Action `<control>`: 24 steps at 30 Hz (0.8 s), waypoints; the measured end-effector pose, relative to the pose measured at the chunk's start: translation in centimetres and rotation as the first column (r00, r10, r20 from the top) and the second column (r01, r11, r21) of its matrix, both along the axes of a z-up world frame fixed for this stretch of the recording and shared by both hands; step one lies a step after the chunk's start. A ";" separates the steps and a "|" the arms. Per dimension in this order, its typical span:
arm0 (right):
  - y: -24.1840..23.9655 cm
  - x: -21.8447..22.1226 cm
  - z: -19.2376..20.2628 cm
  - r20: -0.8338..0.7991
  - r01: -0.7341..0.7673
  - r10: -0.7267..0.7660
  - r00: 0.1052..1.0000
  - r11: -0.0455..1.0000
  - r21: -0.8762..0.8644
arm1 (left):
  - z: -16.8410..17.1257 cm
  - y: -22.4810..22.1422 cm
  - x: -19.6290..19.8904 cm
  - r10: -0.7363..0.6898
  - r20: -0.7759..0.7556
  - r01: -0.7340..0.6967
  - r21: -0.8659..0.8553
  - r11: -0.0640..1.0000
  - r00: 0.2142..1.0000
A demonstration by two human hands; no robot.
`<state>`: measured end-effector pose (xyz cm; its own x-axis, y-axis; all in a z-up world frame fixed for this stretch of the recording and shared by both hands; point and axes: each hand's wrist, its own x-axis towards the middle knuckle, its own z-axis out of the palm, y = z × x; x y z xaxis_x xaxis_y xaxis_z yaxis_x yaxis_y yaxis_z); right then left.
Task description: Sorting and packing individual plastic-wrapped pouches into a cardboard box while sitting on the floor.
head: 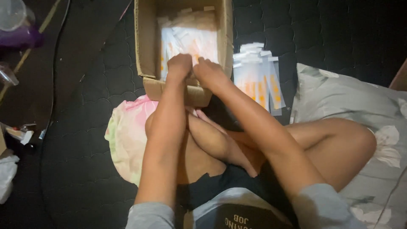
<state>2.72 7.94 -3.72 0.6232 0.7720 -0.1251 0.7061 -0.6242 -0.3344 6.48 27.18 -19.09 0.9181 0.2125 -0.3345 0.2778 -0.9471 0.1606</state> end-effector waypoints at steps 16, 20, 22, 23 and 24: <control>2.3 3.3 0.6 -0.157 0.423 -0.429 0.890 0.903 -0.071 | 13.0 -7.0 -3.4 0.098 -0.274 -0.117 -0.057 0.991 0.957; 1.9 4.9 0.4 -0.164 0.388 -0.375 0.913 0.920 0.059 | 18.3 -8.9 -4.5 0.101 0.095 -0.109 0.078 0.991 0.990; 1.3 4.3 3.4 -0.168 0.358 -0.342 0.925 0.930 0.079 | 22.5 -9.8 -5.8 0.080 0.257 -0.112 0.111 0.988 0.963; 0.9 3.3 6.5 -0.200 0.308 -0.283 0.938 0.946 0.105 | 24.6 -9.7 -6.2 0.065 0.318 -0.085 0.049 0.995 0.946; 0.5 2.4 9.5 -0.229 0.258 -0.223 0.947 0.957 0.133 | 26.7 -9.6 -6.5 0.053 0.377 -0.053 -0.011 0.999 0.925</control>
<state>5.16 8.47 5.81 0.7655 0.6230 -0.1609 0.4447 -0.6930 -0.5674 0.00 17.55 7.59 0.9639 0.2641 0.0343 0.2461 -0.9325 0.2643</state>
